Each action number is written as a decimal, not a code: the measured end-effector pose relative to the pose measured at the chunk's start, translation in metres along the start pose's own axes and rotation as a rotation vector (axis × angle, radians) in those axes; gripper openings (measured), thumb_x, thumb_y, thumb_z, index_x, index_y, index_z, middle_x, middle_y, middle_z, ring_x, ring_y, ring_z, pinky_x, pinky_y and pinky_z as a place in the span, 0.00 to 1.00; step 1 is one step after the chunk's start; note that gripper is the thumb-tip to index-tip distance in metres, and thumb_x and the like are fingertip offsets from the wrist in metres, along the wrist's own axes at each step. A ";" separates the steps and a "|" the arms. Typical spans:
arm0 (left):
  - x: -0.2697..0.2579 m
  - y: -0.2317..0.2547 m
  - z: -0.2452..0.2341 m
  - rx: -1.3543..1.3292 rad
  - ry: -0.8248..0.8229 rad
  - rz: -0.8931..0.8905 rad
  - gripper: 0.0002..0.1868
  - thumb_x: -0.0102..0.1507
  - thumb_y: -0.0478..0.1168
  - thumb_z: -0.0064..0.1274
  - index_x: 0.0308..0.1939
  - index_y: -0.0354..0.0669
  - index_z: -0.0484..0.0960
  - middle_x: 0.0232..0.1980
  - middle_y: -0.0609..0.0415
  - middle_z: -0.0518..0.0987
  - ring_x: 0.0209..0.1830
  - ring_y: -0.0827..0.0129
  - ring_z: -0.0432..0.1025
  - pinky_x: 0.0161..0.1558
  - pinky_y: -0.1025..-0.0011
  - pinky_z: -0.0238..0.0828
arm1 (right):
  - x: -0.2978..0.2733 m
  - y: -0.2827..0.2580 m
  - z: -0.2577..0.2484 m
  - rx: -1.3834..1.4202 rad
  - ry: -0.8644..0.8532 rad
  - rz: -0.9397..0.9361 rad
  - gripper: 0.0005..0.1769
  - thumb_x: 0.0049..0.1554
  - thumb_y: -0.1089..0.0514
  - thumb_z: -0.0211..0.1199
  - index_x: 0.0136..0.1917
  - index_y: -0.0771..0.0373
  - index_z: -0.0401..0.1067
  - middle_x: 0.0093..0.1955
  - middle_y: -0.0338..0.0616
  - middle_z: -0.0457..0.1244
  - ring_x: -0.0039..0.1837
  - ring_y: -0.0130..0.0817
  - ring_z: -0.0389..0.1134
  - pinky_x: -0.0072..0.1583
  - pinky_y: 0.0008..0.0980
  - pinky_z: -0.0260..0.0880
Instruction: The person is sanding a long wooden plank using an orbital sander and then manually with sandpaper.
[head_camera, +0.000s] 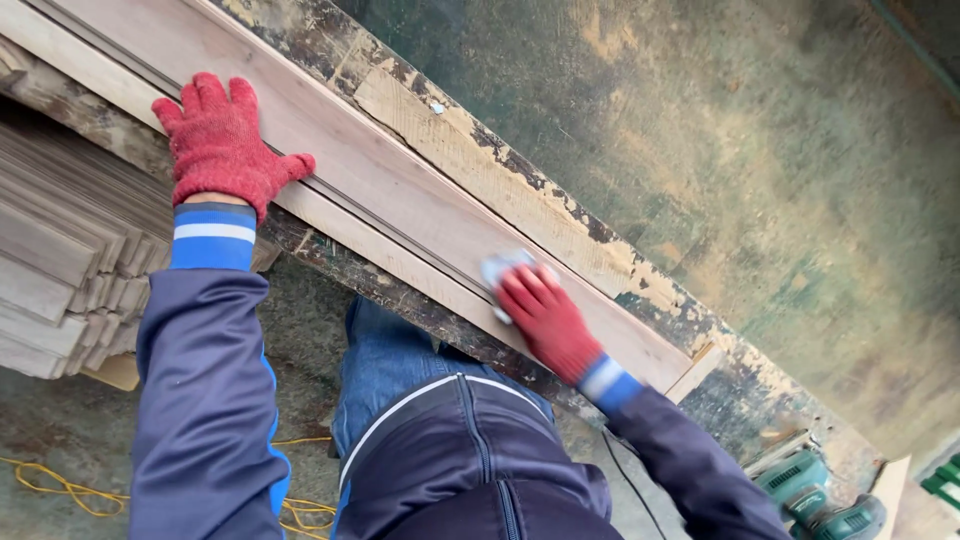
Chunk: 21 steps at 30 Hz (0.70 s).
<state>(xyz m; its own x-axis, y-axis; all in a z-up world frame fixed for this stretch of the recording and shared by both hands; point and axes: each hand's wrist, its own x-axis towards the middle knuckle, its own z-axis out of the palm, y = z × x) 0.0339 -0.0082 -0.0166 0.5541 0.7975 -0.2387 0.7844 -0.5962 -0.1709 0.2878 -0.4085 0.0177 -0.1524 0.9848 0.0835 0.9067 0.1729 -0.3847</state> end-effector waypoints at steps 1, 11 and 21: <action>-0.001 0.000 0.000 -0.001 0.003 0.003 0.65 0.47 0.79 0.61 0.72 0.31 0.73 0.64 0.27 0.70 0.63 0.34 0.64 0.62 0.36 0.49 | -0.042 0.004 -0.003 -0.081 -0.119 0.070 0.31 0.55 0.56 0.61 0.72 0.59 0.65 0.76 0.48 0.57 0.78 0.49 0.56 0.78 0.51 0.53; -0.005 0.001 -0.001 -0.051 0.016 0.024 0.63 0.47 0.75 0.63 0.70 0.27 0.72 0.63 0.26 0.67 0.60 0.34 0.60 0.62 0.41 0.49 | 0.088 -0.025 0.044 -0.126 -0.032 -0.013 0.28 0.59 0.50 0.60 0.70 0.61 0.66 0.74 0.50 0.57 0.76 0.51 0.56 0.76 0.50 0.56; -0.007 0.005 -0.001 -0.109 -0.004 -0.025 0.63 0.47 0.73 0.65 0.71 0.28 0.70 0.66 0.26 0.65 0.63 0.33 0.60 0.66 0.38 0.46 | -0.002 -0.019 0.020 -0.095 -0.151 0.088 0.43 0.50 0.55 0.66 0.78 0.55 0.59 0.81 0.46 0.53 0.82 0.47 0.49 0.82 0.51 0.43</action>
<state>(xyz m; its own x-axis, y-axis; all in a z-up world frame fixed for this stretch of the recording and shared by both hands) 0.0338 -0.0162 -0.0153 0.5334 0.8111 -0.2400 0.8235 -0.5627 -0.0718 0.2627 -0.4130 0.0063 -0.1215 0.9886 -0.0887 0.9511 0.0904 -0.2953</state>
